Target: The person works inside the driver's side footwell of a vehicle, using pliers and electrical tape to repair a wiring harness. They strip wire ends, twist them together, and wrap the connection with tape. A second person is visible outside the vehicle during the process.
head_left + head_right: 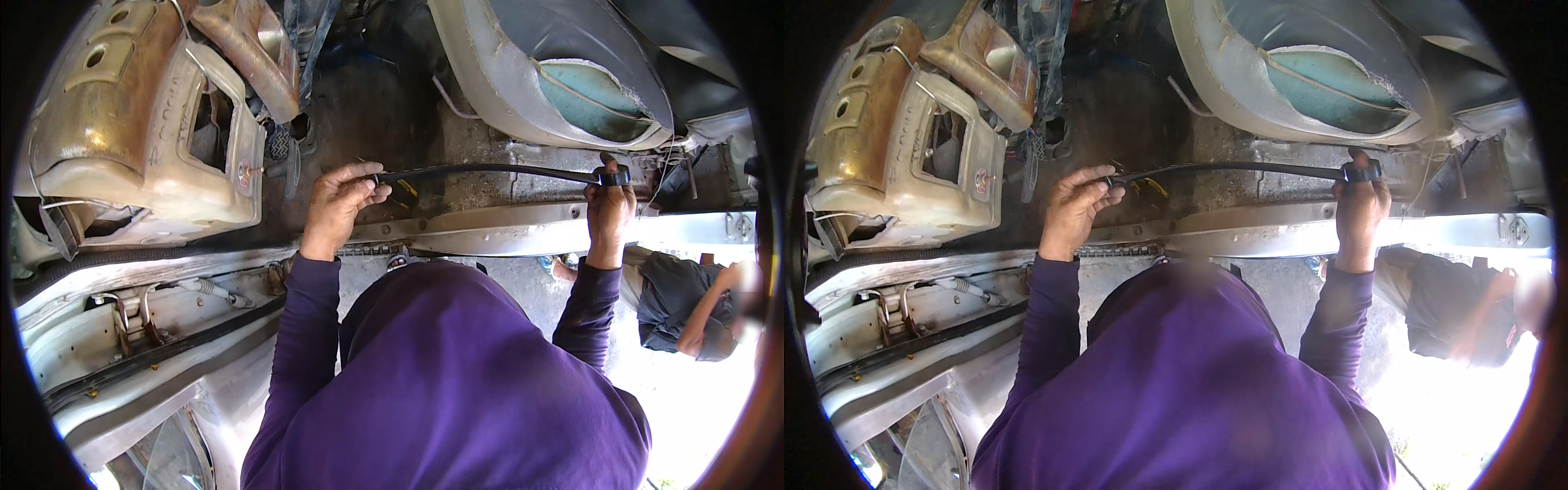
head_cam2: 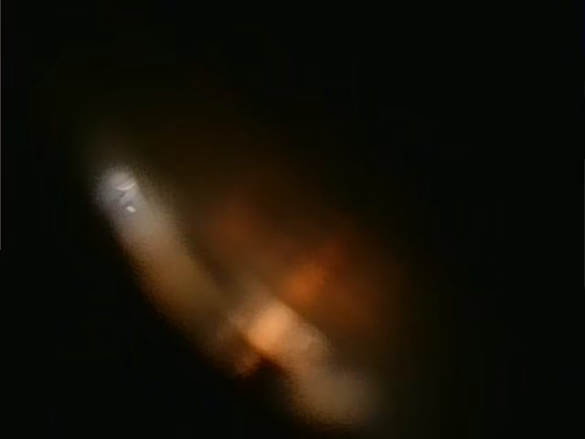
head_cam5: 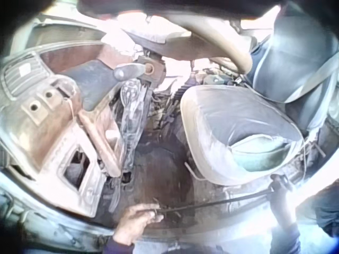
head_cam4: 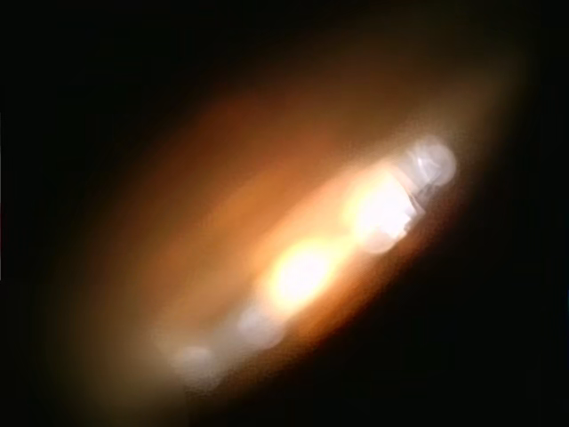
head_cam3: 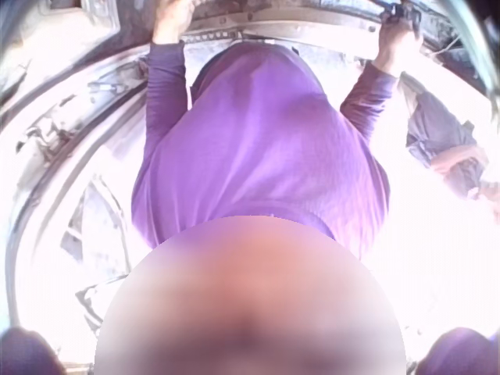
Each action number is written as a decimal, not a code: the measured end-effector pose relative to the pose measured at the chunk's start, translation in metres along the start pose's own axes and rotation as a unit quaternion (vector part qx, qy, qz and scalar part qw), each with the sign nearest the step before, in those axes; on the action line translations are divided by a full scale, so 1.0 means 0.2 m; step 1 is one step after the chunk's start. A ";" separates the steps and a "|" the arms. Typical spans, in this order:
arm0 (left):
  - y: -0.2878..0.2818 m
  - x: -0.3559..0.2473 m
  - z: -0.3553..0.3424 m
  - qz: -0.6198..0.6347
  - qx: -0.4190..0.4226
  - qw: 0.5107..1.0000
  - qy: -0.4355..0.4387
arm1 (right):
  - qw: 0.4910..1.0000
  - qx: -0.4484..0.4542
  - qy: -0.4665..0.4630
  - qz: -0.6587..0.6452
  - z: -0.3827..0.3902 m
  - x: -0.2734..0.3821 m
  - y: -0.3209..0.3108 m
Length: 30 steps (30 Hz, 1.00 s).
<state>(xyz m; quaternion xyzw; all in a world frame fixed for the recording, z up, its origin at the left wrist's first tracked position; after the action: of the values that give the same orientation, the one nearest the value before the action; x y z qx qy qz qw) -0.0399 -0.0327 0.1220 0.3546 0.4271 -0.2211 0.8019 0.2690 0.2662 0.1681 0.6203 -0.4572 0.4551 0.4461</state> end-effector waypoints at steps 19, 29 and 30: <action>0.04 0.04 0.03 -0.092 0.006 0.995 0.028 | 0.998 0.049 0.024 -0.037 0.15 -0.03 0.11; 0.06 0.05 0.05 -0.104 0.001 0.994 0.027 | 0.995 0.060 0.034 -0.072 0.18 -0.02 0.15; 0.07 0.05 0.05 -0.103 0.004 0.994 0.026 | 0.994 0.064 0.034 -0.078 0.18 -0.02 0.16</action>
<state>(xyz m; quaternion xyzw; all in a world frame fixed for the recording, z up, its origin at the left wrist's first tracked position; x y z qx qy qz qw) -0.0202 -0.0323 0.1230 0.3175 0.4813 -0.2945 0.7621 0.2433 0.2257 0.1611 0.6654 -0.3624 0.4681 0.4547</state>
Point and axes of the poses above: each hand's wrist, its own z-axis away from the middle knuckle, its own y-axis out of the palm, x = y × z, the point moved 2 cm from there along -z, towards the middle knuckle, and after that the axes turned 10 degrees about -y, right-handed, at the moved point
